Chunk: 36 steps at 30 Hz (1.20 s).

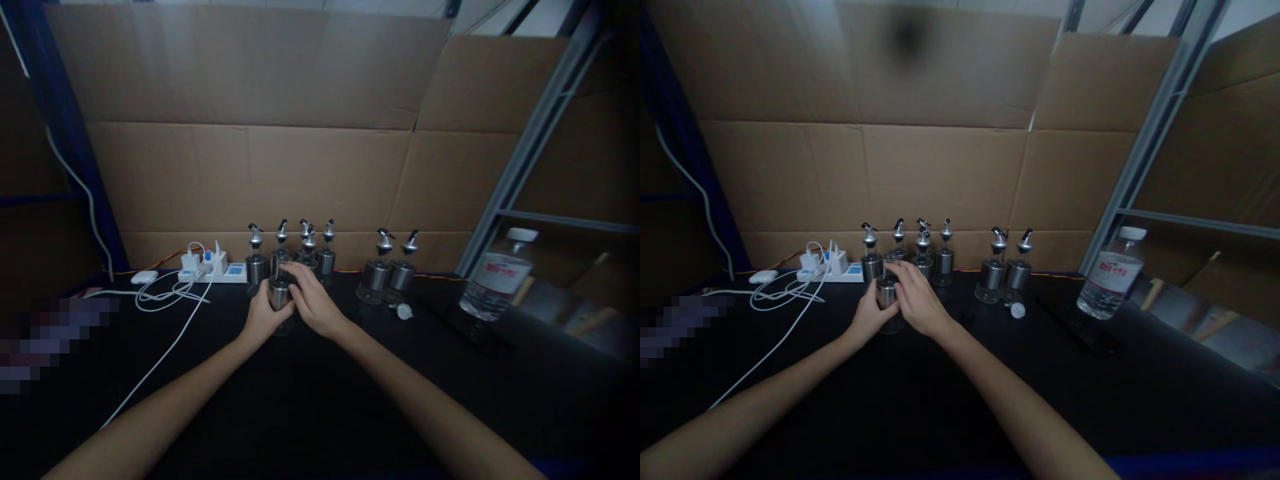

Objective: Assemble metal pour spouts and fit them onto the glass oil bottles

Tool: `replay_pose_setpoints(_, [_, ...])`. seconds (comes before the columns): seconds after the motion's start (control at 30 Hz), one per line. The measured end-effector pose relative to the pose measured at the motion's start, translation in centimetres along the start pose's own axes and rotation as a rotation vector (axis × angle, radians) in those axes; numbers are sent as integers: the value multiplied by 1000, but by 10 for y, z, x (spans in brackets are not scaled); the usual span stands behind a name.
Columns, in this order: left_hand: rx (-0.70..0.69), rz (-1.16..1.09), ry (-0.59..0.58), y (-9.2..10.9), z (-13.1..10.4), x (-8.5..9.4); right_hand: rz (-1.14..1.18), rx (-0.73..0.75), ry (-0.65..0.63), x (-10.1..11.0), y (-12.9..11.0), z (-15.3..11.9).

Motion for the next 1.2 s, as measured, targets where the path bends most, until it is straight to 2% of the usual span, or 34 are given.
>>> replay_pose_setpoints(0.1, [50, -21, 80, -5, 2, 1, -121, -15, 7, -6, 14, -4])
replay_pose_setpoints(0.17, [55, -38, 112, -8, 3, 1, -256, 4, -51, -9, 21, -7])
replay_pose_setpoints(0.3, [49, -57, 101, -12, 5, 1, -503, 92, -174, -12, 30, -9])
replay_pose_setpoints(0.47, [59, -63, 80, -11, 4, 0, -664, 105, -185, -16, 31, -10])
replay_pose_setpoints(0.9, [42, -67, 39, -3, 2, 1, -803, -175, -107, -7, 39, -15])
replay_pose_setpoints(1.2, [29, -91, 11, -4, 2, 2, -871, -330, -72, 13, 49, -19])
Point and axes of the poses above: each hand's wrist, its own z-axis towards the middle knuckle, its own x-axis out of the back of the hand, y = z × x, the point moved 1 cm from there along z, towards the middle knuckle, and after that the axes turned 4 degrees about -y, right-handed, at the moved point
